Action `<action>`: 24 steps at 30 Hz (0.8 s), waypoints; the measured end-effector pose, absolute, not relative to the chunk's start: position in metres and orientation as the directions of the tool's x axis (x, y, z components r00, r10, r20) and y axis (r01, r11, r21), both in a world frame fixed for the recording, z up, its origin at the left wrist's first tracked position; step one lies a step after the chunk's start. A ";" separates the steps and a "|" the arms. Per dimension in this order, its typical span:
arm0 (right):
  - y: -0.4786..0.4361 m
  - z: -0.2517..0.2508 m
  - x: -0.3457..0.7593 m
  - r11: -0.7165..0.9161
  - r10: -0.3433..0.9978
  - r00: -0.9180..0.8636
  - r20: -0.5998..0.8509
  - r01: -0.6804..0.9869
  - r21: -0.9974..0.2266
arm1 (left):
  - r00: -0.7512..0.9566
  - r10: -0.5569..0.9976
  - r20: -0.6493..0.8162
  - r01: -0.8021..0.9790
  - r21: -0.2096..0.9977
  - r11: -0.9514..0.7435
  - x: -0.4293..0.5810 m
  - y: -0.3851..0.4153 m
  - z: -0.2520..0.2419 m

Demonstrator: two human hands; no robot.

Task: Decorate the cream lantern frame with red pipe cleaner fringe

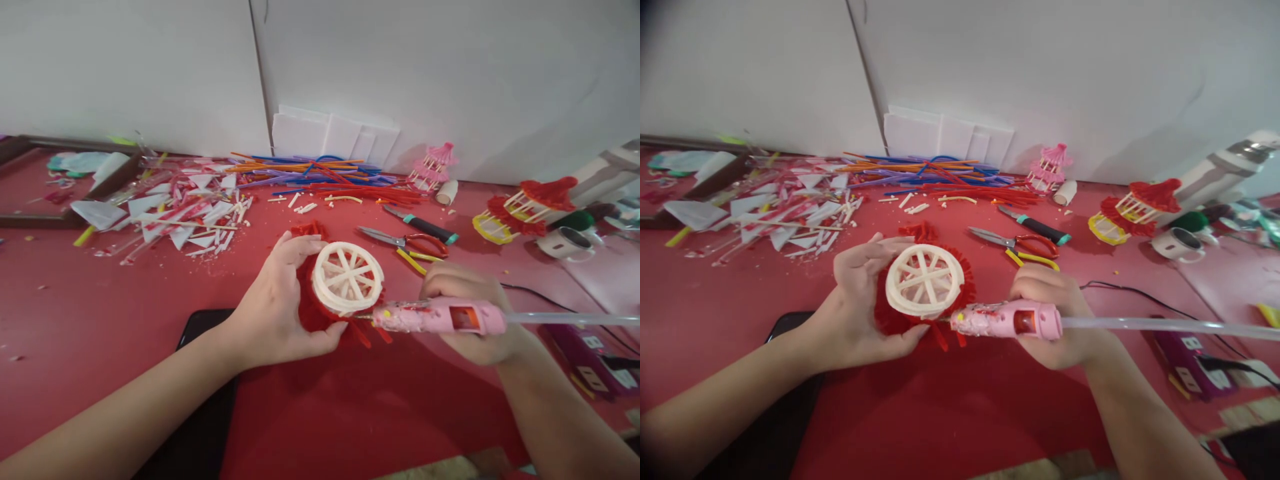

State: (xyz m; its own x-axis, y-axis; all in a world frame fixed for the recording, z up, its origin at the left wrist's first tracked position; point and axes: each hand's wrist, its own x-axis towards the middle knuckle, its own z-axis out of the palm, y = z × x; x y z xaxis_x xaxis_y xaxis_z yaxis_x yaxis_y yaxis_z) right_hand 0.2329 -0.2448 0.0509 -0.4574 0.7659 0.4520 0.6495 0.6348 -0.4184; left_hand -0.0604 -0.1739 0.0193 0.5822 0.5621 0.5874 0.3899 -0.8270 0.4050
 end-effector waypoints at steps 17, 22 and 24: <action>-0.246 0.051 0.237 0.603 0.783 -0.421 0.458 0.696 -0.391 | 0.587 0.553 0.591 0.377 0.405 -0.833 -0.058 -0.173 0.023; -0.246 0.052 0.240 0.599 0.780 -0.412 0.470 0.710 -0.372 | 0.581 0.584 0.567 0.400 0.425 -0.812 -0.058 -0.172 0.023; -0.246 0.052 0.239 0.596 0.778 -0.410 0.476 0.720 -0.355 | 0.584 0.582 0.566 0.403 0.420 -0.813 -0.058 -0.172 0.023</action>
